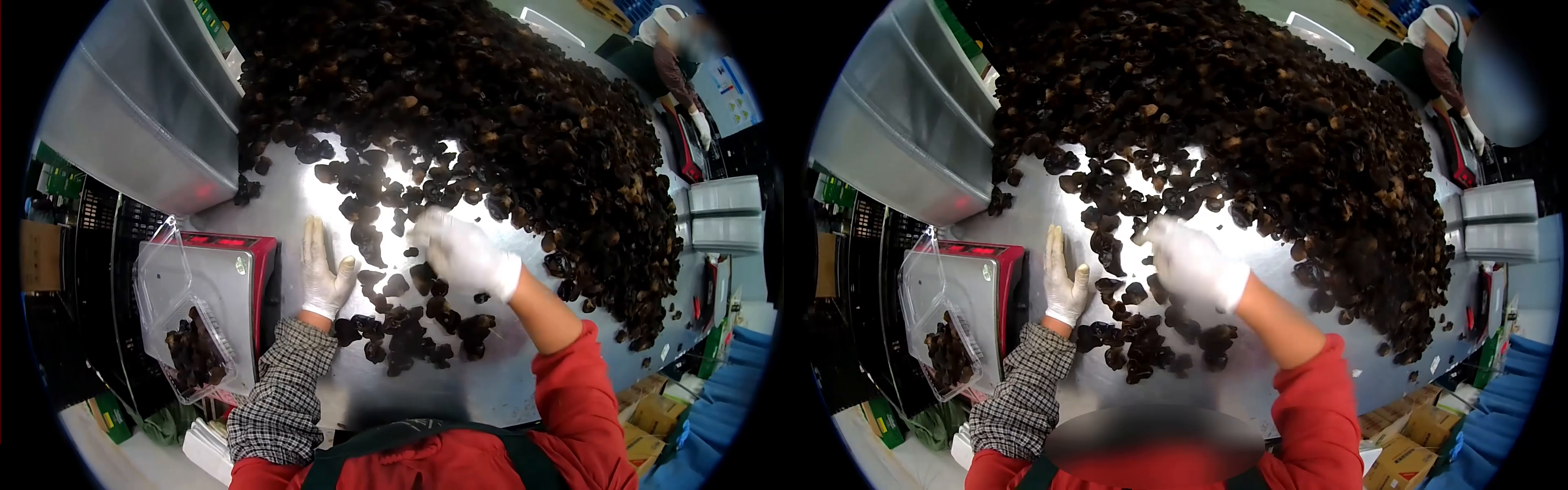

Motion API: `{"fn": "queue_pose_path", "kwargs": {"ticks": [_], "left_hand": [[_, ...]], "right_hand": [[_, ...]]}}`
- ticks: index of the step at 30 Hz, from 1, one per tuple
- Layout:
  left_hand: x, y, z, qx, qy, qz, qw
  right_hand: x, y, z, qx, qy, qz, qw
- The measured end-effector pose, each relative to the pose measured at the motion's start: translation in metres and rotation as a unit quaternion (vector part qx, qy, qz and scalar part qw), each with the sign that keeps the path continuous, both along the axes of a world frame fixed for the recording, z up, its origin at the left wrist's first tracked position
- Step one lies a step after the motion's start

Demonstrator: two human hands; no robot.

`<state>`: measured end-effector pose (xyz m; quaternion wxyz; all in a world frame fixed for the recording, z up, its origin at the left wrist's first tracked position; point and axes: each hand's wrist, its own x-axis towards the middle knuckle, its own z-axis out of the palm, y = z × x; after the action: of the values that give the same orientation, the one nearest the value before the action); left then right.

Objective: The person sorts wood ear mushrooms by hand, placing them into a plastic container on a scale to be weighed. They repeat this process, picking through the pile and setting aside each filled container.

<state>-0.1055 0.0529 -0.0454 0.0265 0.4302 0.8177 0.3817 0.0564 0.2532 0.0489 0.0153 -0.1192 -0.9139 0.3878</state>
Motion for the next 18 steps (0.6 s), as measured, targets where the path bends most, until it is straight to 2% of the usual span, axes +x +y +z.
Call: {"fn": "queue_pose_path", "kwargs": {"ticks": [1,3,5,6,7,9,12,13,14,15,16,18], "left_hand": [[-0.001,0.000,-0.001,0.001,-0.006,0.003,1.000],[-0.001,0.000,-0.003,0.001,-0.017,0.008,1.000],[0.001,0.000,-0.001,-0.005,-0.018,0.011,1.000],[-0.001,-0.001,0.000,-0.009,-0.019,0.011,1.000],[-0.001,-0.001,0.000,-0.008,-0.013,0.009,1.000],[-0.002,-0.001,-0.002,-0.003,-0.004,0.006,1.000],[-0.003,-0.001,-0.003,-0.004,-0.002,0.003,1.000],[-0.002,-0.002,-0.003,-0.005,-0.007,0.004,1.000],[-0.001,-0.002,-0.003,-0.005,-0.011,0.006,1.000],[-0.002,-0.001,-0.002,-0.005,-0.014,0.009,1.000],[-0.002,0.000,-0.002,-0.003,-0.016,0.010,1.000],[-0.002,-0.001,-0.003,0.000,-0.020,0.010,1.000]], "right_hand": [[-0.016,0.014,-0.006,0.049,0.061,-0.035,0.996],[-0.051,0.034,-0.025,0.160,0.098,-0.069,0.980],[-0.067,0.028,-0.043,0.303,0.053,-0.075,0.949],[-0.062,0.018,-0.050,0.304,0.001,-0.027,0.952],[-0.052,0.001,-0.035,0.269,-0.044,0.002,0.962],[-0.015,-0.023,-0.026,0.237,0.003,0.067,0.969],[-0.006,-0.018,0.011,0.102,-0.062,0.102,0.988],[-0.017,-0.005,0.004,0.104,-0.025,0.051,0.993],[-0.038,0.010,-0.014,0.121,-0.060,-0.042,0.990],[-0.054,0.020,-0.009,0.168,0.038,-0.056,0.983],[-0.071,0.030,-0.020,0.199,0.049,-0.060,0.977],[-0.098,0.032,-0.037,0.232,-0.029,-0.072,0.970]]}}
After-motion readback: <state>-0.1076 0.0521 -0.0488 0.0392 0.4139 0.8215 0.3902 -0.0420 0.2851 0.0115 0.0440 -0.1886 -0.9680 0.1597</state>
